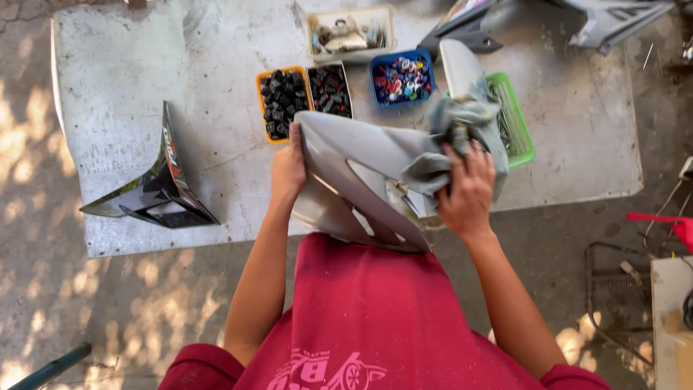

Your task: The person wipes a dark motorcycle part with a cloth, then picks up a larger gray motorcycle part and wipes it thoroughly. The person handles the parts over a table with various small hardware items in containers.

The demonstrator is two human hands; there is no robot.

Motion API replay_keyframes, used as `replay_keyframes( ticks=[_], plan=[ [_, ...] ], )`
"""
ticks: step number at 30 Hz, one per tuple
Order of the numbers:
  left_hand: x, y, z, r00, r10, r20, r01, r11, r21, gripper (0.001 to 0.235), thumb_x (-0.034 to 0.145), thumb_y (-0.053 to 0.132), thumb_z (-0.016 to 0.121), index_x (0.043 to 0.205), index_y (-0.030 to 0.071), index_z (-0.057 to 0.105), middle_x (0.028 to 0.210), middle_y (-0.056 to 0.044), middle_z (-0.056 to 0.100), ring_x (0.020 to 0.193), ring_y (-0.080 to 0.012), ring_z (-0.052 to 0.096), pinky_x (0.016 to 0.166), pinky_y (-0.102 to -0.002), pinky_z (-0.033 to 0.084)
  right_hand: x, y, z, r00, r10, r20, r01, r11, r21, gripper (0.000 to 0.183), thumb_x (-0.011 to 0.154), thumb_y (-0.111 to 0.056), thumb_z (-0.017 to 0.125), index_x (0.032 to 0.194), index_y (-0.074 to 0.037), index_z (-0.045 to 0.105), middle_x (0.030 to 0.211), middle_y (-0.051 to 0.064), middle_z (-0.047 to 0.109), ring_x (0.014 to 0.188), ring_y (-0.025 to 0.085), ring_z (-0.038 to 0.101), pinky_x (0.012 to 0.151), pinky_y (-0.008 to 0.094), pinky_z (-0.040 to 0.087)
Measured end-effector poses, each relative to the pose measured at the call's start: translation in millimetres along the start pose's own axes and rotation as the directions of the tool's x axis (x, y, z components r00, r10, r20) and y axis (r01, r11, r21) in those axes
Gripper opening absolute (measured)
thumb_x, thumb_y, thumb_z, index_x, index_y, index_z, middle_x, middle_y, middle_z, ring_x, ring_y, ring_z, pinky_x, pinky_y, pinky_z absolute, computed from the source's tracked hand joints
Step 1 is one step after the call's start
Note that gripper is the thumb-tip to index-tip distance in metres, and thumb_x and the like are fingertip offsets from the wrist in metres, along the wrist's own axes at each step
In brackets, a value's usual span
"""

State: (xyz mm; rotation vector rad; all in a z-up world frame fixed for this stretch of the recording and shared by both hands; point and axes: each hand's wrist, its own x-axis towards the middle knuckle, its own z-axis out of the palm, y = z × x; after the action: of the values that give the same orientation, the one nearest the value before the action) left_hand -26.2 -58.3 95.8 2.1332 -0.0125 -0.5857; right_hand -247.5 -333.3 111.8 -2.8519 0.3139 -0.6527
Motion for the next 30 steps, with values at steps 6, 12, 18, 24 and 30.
replay_keyframes(
  ticks=[6, 12, 18, 24, 30],
  plan=[
    [-13, 7, -5, 0.999, -0.054, 0.006, 0.054, 0.997, -0.058, 0.107, 0.096, 0.081, 0.015, 0.101, -0.007, 0.076, 0.103, -0.03, 0.071, 0.109, -0.0464, 0.065, 0.094, -0.054, 0.043, -1, 73, 68, 0.928, 0.366, -0.064, -0.37, 0.927, -0.062, 0.045, 0.111, -0.041, 0.052, 0.133, -0.003, 0.06, 0.135, 0.022, 0.059, 0.135, 0.039, 0.052, 0.107, 0.054, 0.036],
    [-1, 2, 12, 0.997, -0.071, 0.023, 0.072, 0.996, -0.057, 0.104, 0.092, 0.088, 0.026, 0.095, -0.004, 0.076, 0.098, -0.025, 0.072, 0.105, -0.0404, 0.067, 0.095, -0.049, 0.046, 79, -113, 37, 0.986, -0.166, 0.034, 0.162, 0.982, 0.094, 0.049, 0.1, -0.041, 0.06, 0.102, 0.004, 0.078, 0.127, 0.035, 0.065, 0.136, 0.047, 0.053, 0.114, 0.061, 0.033],
    [-43, 46, -21, 0.955, 0.178, 0.237, -0.237, 0.938, 0.251, 0.088, 0.098, 0.044, 0.05, 0.161, 0.001, 0.005, 0.125, -0.048, 0.058, 0.125, -0.0616, 0.054, 0.106, -0.065, 0.042, 84, -126, 15, 0.919, -0.37, 0.134, 0.349, 0.924, 0.154, 0.071, 0.09, -0.035, 0.067, 0.152, -0.009, 0.046, 0.151, 0.024, 0.048, 0.148, 0.04, 0.039, 0.12, 0.054, 0.028],
    [10, -33, -15, 0.993, -0.115, 0.012, 0.115, 0.976, -0.186, 0.104, 0.092, 0.089, 0.027, 0.114, -0.001, 0.075, 0.11, -0.024, 0.072, 0.112, -0.0377, 0.063, 0.097, -0.045, 0.045, 4, -71, 5, 0.958, -0.286, -0.007, 0.286, 0.956, 0.059, 0.07, 0.078, -0.023, 0.063, 0.146, -0.007, 0.057, 0.142, 0.023, 0.056, 0.144, 0.036, 0.049, 0.122, 0.055, 0.03],
    [4, -20, -10, 0.994, 0.101, 0.045, -0.103, 0.994, 0.046, 0.098, 0.097, 0.075, 0.007, 0.122, 0.002, 0.069, 0.098, -0.034, 0.069, 0.108, -0.0537, 0.062, 0.081, -0.06, 0.038, -46, -44, -4, 0.977, -0.204, -0.059, 0.206, 0.978, 0.038, 0.073, 0.071, -0.016, 0.06, 0.144, -0.009, 0.06, 0.135, 0.019, 0.06, 0.139, 0.035, 0.055, 0.12, 0.059, 0.031]
  ],
)
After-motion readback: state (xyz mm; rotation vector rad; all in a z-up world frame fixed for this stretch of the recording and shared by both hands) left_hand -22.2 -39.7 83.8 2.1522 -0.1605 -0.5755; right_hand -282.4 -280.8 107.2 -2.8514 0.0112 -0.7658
